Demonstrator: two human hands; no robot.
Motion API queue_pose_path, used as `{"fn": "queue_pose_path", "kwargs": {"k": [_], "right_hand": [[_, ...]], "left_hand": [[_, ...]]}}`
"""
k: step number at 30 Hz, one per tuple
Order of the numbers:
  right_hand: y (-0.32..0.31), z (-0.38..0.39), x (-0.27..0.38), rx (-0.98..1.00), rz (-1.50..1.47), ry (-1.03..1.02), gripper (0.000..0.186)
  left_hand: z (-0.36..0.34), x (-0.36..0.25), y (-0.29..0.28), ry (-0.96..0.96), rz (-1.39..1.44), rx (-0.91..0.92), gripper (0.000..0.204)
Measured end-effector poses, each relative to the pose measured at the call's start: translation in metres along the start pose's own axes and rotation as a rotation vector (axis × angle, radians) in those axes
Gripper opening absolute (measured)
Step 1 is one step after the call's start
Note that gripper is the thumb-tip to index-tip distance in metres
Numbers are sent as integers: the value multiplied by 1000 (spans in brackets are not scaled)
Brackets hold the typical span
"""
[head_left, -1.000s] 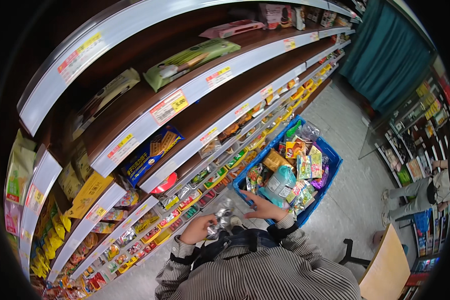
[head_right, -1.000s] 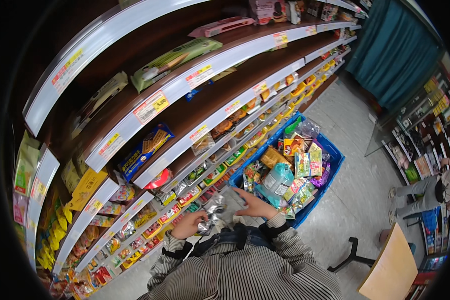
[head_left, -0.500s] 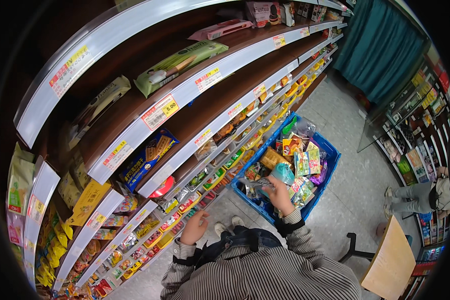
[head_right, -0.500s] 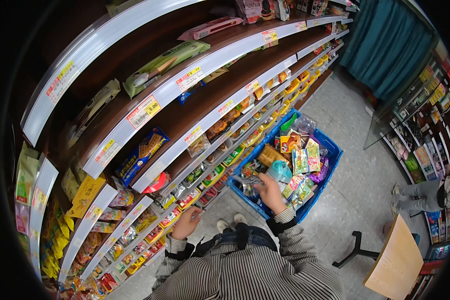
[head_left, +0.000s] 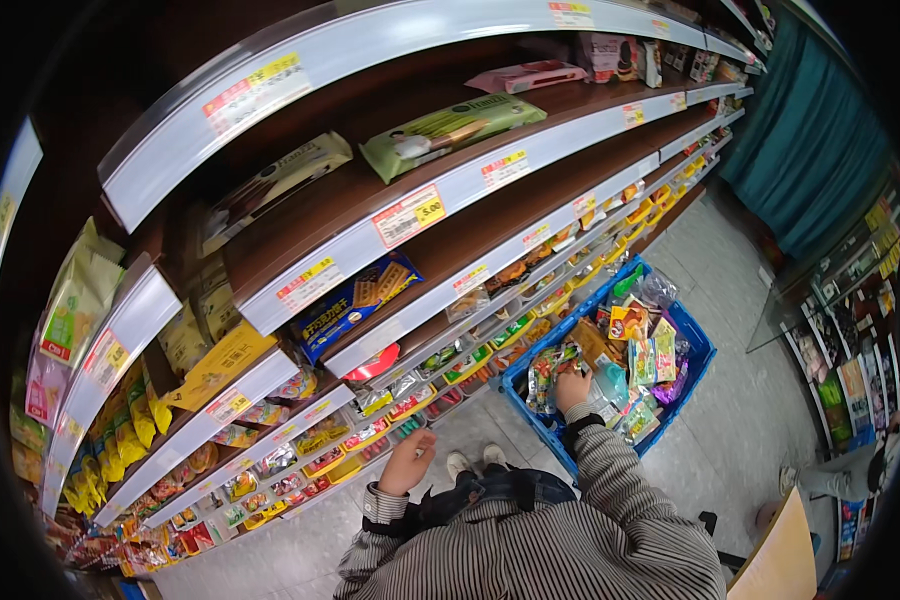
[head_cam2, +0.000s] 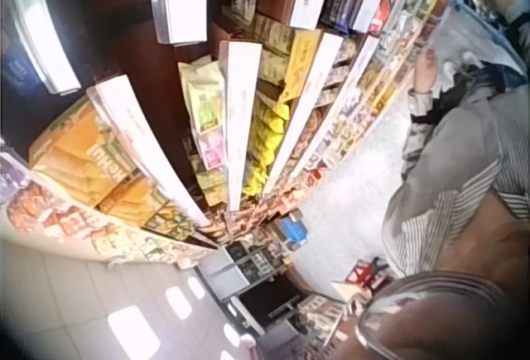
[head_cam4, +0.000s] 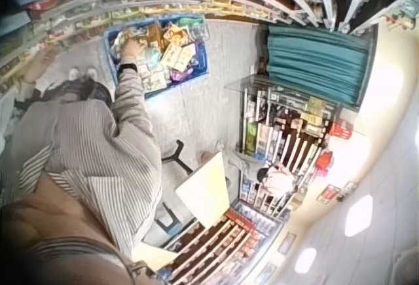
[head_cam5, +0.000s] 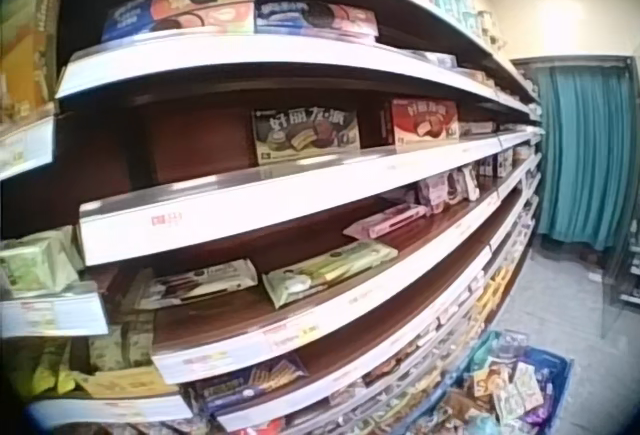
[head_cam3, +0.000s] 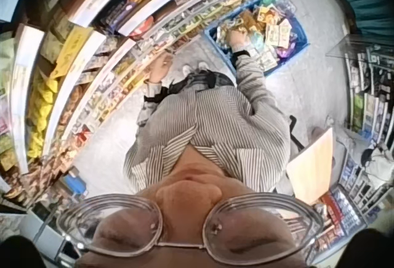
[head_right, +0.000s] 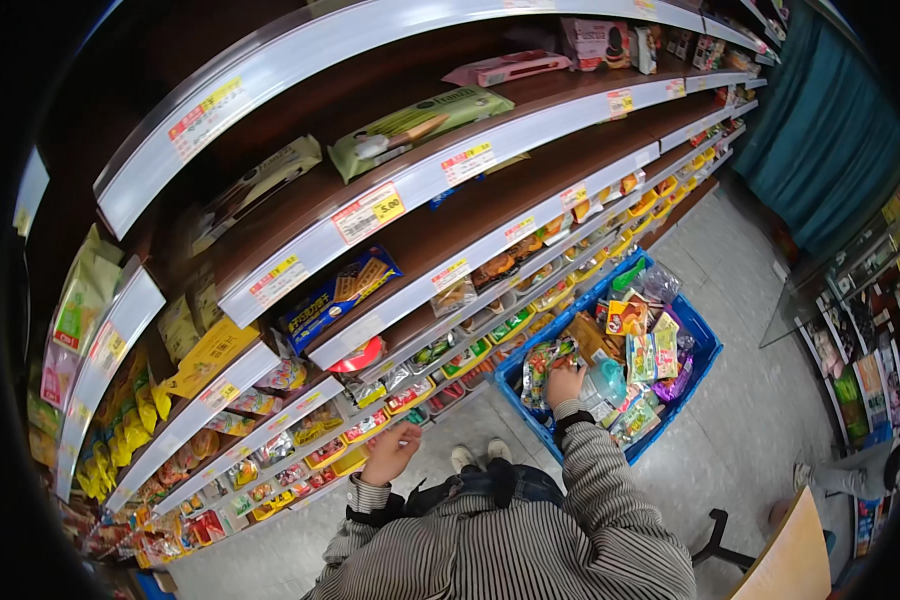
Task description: Pick various snack and packaged items from supermarket shelves and place them into a shopping basket.
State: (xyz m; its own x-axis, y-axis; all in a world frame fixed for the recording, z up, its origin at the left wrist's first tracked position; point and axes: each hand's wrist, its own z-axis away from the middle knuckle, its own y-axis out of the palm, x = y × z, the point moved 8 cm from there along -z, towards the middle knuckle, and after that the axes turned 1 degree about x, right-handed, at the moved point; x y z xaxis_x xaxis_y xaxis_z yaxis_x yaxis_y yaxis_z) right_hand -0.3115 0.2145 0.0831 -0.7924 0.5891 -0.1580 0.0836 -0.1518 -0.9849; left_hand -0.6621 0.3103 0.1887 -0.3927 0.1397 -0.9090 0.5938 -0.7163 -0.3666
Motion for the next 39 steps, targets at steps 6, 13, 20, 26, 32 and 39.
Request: {"fn": "queue_pose_path", "kwargs": {"k": [6, 13, 20, 26, 32, 39], "right_hand": [[17, -5, 0, 258, -235, 28, 24], [18, 8, -5, 261, -341, -20, 23], [12, 16, 1, 139, -291, -120, 28], [-21, 17, 3, 17, -545, -177, 29], [-284, 39, 25, -268, -1199, -359, 21], [-498, 170, 1, -1245, -1692, -994, 23]], "left_hand": [[10, 10, -8, -43, 17, -27, 16], [7, 13, -7, -7, 47, -46, 17], [-8, 4, 8, 33, 55, 52, 19], [-5, -8, 9, 8, 29, 96, 19], [21, -172, -73, 264, -30, -277, 13], [164, -347, -139, 1577, 319, -952, 23]]}}
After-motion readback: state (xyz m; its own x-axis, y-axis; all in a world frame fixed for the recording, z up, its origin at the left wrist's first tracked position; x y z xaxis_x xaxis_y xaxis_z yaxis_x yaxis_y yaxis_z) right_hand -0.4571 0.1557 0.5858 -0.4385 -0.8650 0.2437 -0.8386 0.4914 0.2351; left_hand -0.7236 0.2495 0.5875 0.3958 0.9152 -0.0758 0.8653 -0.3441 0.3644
